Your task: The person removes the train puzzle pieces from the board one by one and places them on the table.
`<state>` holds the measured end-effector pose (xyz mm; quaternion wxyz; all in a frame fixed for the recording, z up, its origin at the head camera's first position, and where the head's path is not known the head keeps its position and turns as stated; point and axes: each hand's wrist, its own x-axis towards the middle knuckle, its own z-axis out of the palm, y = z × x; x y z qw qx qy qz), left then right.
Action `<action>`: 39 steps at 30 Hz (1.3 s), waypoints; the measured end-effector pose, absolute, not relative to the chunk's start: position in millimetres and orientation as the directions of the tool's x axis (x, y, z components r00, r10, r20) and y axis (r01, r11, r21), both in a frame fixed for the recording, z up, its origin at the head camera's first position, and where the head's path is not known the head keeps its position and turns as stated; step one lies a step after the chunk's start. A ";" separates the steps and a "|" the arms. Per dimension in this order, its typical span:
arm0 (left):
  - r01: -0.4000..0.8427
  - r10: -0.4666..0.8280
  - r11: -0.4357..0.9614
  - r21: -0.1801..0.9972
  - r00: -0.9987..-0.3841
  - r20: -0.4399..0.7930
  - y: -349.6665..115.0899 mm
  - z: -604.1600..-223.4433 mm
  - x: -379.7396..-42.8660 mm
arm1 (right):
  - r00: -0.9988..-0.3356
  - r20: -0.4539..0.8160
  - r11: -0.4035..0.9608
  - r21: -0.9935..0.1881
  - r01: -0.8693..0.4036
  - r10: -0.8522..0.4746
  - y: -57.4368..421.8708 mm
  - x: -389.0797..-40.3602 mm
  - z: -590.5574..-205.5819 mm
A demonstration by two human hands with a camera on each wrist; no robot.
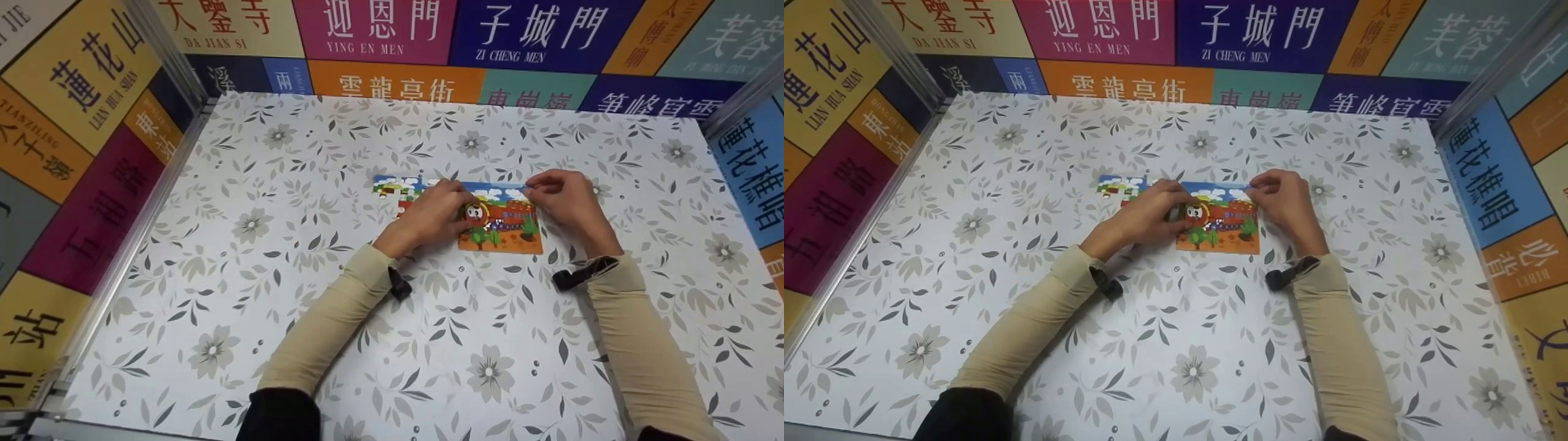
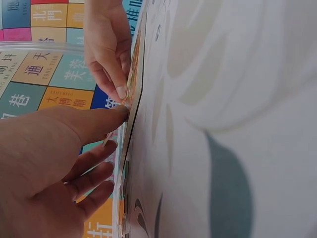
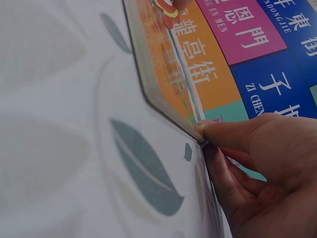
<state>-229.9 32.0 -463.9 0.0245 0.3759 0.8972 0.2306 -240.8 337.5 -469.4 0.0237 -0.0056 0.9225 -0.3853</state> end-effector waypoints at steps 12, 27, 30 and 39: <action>0.688 0.674 0.596 0.414 -0.709 0.209 24.4 -462.7 -232.1 | -0.997 -0.078 0.699 -0.714 0.050 -0.008 336.7 -241.1 -468.7; 0.643 0.590 0.569 0.513 -0.754 0.290 -22.7 -458.9 -236.9 | -0.999 -0.031 0.698 -0.716 0.001 -0.031 337.8 -241.0 -471.3; 0.635 0.578 0.563 0.529 -0.760 0.298 -33.4 -457.7 -237.2 | -0.999 -0.043 0.700 -0.714 0.011 -0.028 337.5 -240.8 -470.2; 0.597 0.541 0.578 0.556 -0.791 0.287 -57.7 -454.9 -239.8 | -0.997 -0.080 0.696 -0.717 0.047 -0.016 337.8 -241.5 -468.8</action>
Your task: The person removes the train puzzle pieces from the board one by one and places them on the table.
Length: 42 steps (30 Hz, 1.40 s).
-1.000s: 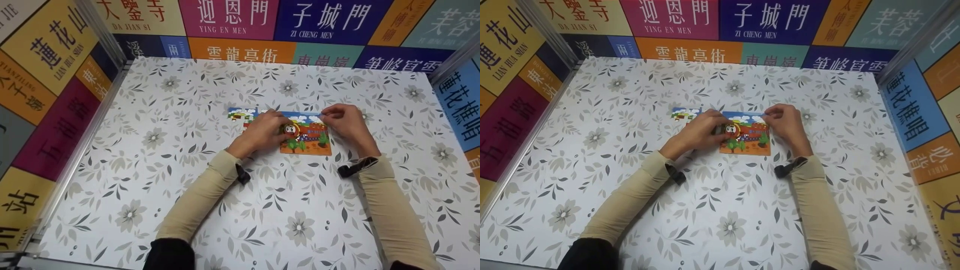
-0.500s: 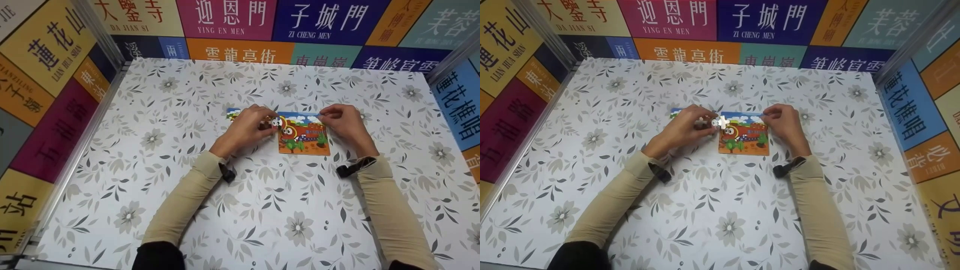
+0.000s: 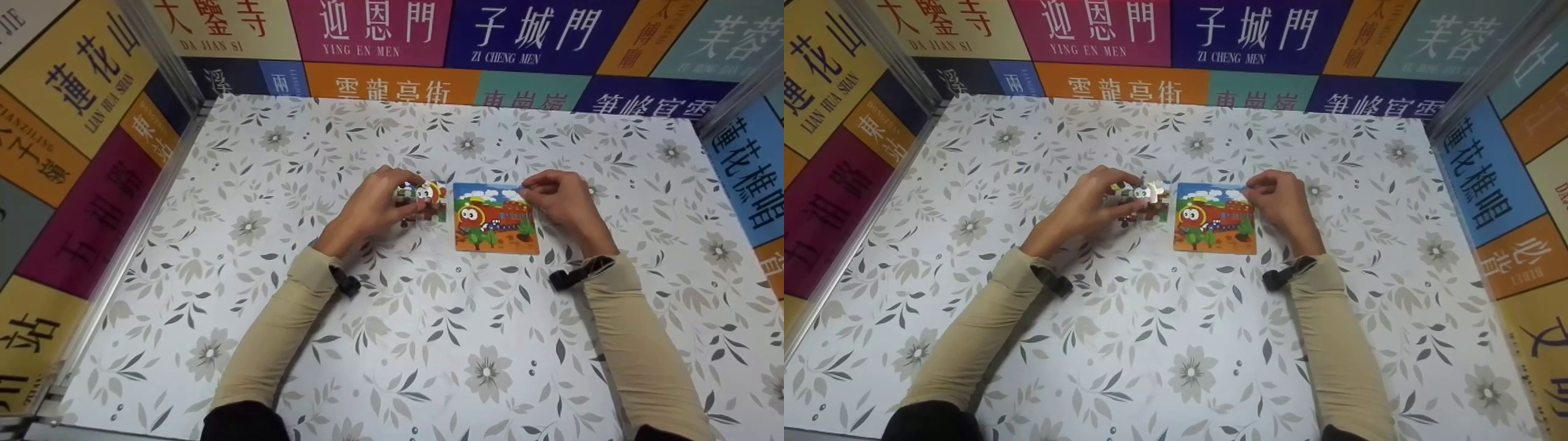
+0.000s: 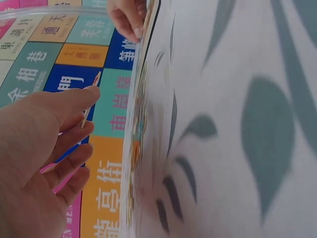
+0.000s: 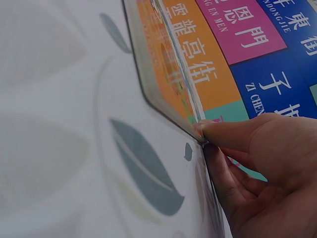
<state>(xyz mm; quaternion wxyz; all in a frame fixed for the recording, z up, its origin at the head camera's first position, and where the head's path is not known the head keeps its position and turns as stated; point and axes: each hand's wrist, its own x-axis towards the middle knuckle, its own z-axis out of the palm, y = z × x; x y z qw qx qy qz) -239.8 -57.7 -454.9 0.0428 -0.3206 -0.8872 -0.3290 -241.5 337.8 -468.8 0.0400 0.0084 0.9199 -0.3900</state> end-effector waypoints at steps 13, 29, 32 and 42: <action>0.546 0.511 0.568 0.616 -0.821 0.256 -93.2 -461.2 -239.2 | -0.997 -0.072 0.697 -0.716 0.041 -0.014 336.6 -240.9 -468.8; 0.468 0.498 0.572 0.673 -0.851 0.168 -126.3 -467.0 -245.9 | -0.997 -0.082 0.704 -0.708 0.054 -0.006 337.3 -241.7 -470.4; 0.458 0.515 0.574 0.679 -0.846 0.136 -132.1 -468.5 -246.7 | -0.996 -0.094 0.704 -0.707 0.063 -0.005 337.1 -242.2 -470.3; 0.402 0.536 0.558 0.726 -0.842 0.054 -143.9 -470.6 -246.4 | -0.996 -0.094 0.702 -0.709 0.065 -0.003 337.6 -241.9 -469.1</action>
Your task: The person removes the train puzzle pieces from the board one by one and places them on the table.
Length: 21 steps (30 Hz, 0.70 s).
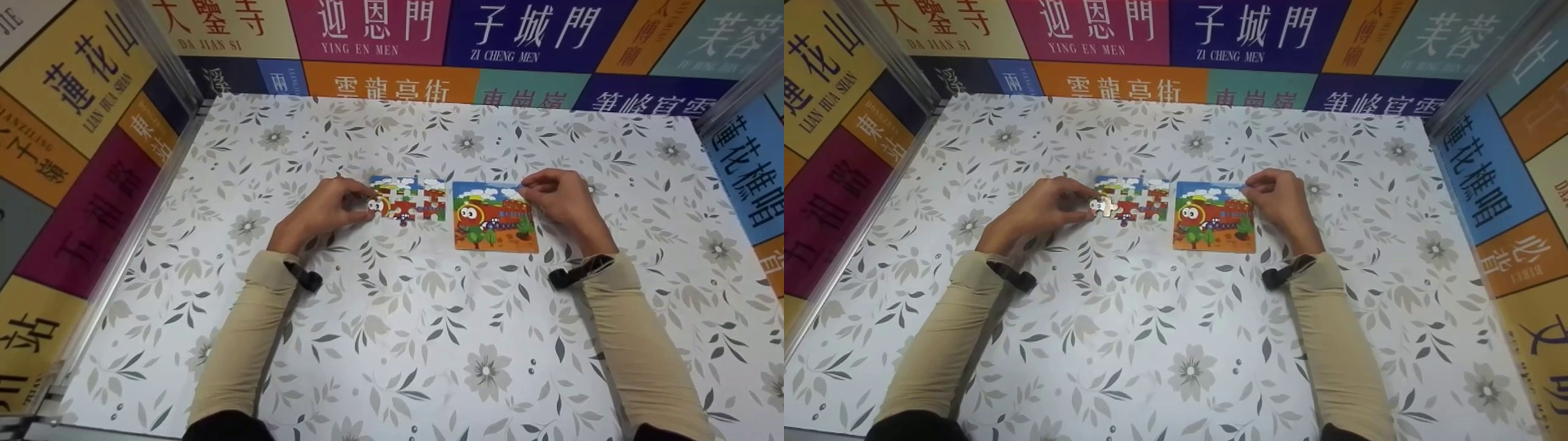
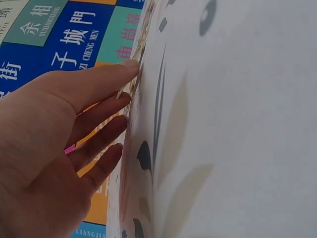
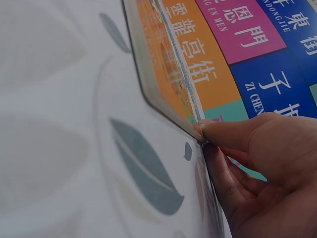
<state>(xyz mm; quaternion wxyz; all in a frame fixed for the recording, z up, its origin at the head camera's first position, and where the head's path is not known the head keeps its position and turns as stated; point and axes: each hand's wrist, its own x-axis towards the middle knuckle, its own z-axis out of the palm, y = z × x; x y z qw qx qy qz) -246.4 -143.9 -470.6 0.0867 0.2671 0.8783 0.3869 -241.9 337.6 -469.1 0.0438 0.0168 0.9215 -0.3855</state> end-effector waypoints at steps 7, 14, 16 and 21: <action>0.453 0.575 0.532 0.716 -0.814 0.087 -144.5 -471.9 -248.9 | -0.996 -0.091 0.685 -0.725 0.069 0.004 337.4 -241.1 -468.8; 0.451 0.576 0.532 0.717 -0.813 0.084 -143.7 -469.6 -247.5 | -0.995 -0.099 0.690 -0.720 0.075 0.005 337.1 -241.3 -468.2; 0.446 0.569 0.536 0.717 -0.818 0.083 -143.3 -469.3 -247.3 | -0.996 -0.094 0.690 -0.720 0.071 0.004 336.9 -241.4 -468.5; 0.420 0.528 0.553 0.720 -0.845 0.088 -140.2 -469.3 -247.5 | -0.996 -0.093 0.689 -0.721 0.072 0.007 335.9 -240.4 -468.9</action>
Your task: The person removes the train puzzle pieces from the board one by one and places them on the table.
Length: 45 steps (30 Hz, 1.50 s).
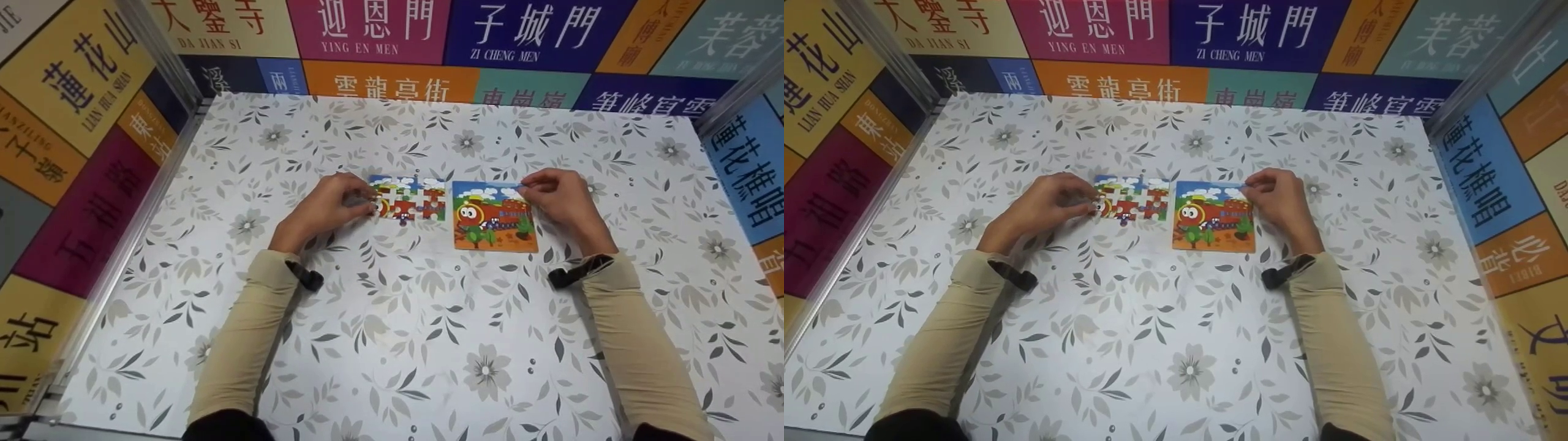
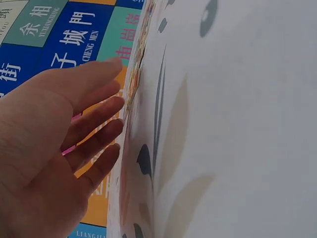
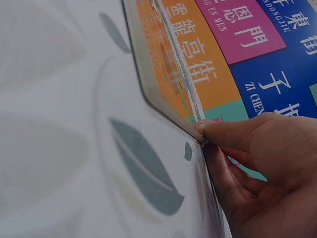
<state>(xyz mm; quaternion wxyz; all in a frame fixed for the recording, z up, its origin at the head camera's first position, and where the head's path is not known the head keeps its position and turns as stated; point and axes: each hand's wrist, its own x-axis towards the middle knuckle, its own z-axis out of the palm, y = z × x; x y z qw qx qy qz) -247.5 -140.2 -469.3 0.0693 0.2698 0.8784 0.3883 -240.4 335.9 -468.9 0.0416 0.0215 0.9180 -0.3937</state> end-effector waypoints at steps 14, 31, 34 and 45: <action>0.509 0.560 0.528 0.680 -0.811 0.172 -111.1 -465.8 -247.2 | -0.997 -0.076 0.687 -0.724 0.055 -0.001 336.4 -240.2 -469.7; 0.594 0.640 0.473 0.651 -0.739 0.209 -62.3 -463.3 -241.0 | -0.996 -0.085 0.686 -0.724 0.067 0.008 335.5 -241.1 -470.0; 0.595 0.646 0.460 0.659 -0.733 0.211 -53.9 -463.0 -240.7 | -0.997 -0.079 0.687 -0.724 0.061 0.006 335.5 -241.0 -469.9; 0.630 0.702 0.435 0.643 -0.684 0.196 -11.4 -462.3 -238.4 | -0.995 -0.101 0.706 -0.703 0.085 0.018 334.1 -241.8 -469.8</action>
